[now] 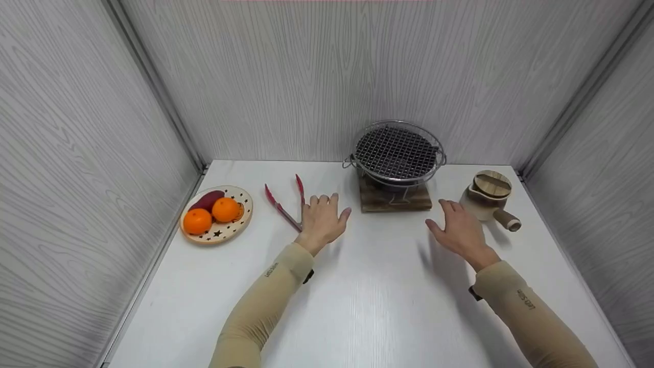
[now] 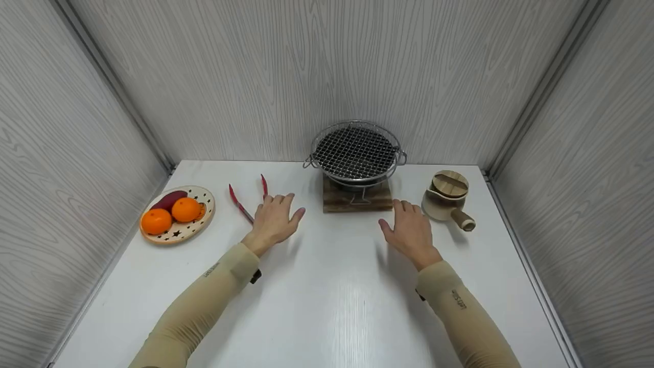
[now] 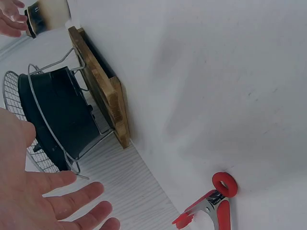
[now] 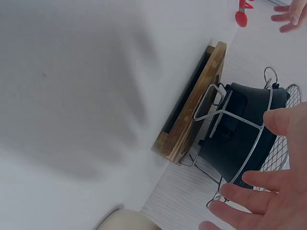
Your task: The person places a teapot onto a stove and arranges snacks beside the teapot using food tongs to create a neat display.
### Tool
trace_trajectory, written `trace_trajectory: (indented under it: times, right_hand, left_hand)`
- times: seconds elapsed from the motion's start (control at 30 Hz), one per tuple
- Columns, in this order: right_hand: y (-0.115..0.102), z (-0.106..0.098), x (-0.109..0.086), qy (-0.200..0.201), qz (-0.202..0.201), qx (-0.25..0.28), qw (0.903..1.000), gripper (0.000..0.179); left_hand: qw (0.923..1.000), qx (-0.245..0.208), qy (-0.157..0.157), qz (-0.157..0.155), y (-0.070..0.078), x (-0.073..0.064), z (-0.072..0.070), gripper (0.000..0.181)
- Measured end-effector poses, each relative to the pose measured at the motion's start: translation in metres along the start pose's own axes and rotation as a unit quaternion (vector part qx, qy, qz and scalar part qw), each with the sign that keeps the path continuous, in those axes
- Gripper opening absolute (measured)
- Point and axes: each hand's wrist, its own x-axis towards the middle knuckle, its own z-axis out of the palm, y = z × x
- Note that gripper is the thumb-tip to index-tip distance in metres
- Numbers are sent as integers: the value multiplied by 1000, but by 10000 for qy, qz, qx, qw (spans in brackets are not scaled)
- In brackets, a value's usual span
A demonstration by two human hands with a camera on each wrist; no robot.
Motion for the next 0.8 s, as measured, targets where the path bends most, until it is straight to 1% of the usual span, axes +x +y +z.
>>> trace_trajectory:
  times: [0.2,0.33,0.43,0.53,0.6,0.67,0.8]
  right_hand:
    - [3,-5,1,-139,95,-17,9999,70]
    - [6,-7,1,-180,168,17,9997,64]
    - [9,-8,0,-41,140,-2,9999,55]
    - [14,-9,-1,288,-4,-171,9994,48]
    - [17,-11,-2,431,-61,-262,9987,45]
    - [20,-15,-3,406,-16,-298,9987,43]
    - [25,-21,-5,75,317,-177,9993,44]
  left_hand:
    - [10000,-30,-53,-34,-1,2,1,63]
    - [10000,-78,-44,-14,-1,2,2,57]
    - [9999,-115,16,28,-1,1,4,53]
    - [9997,-190,98,111,0,1,5,49]
    - [9994,-256,152,162,1,1,5,46]
    - [9993,-289,150,190,3,2,6,44]
    - [9994,-272,99,193,6,4,8,45]
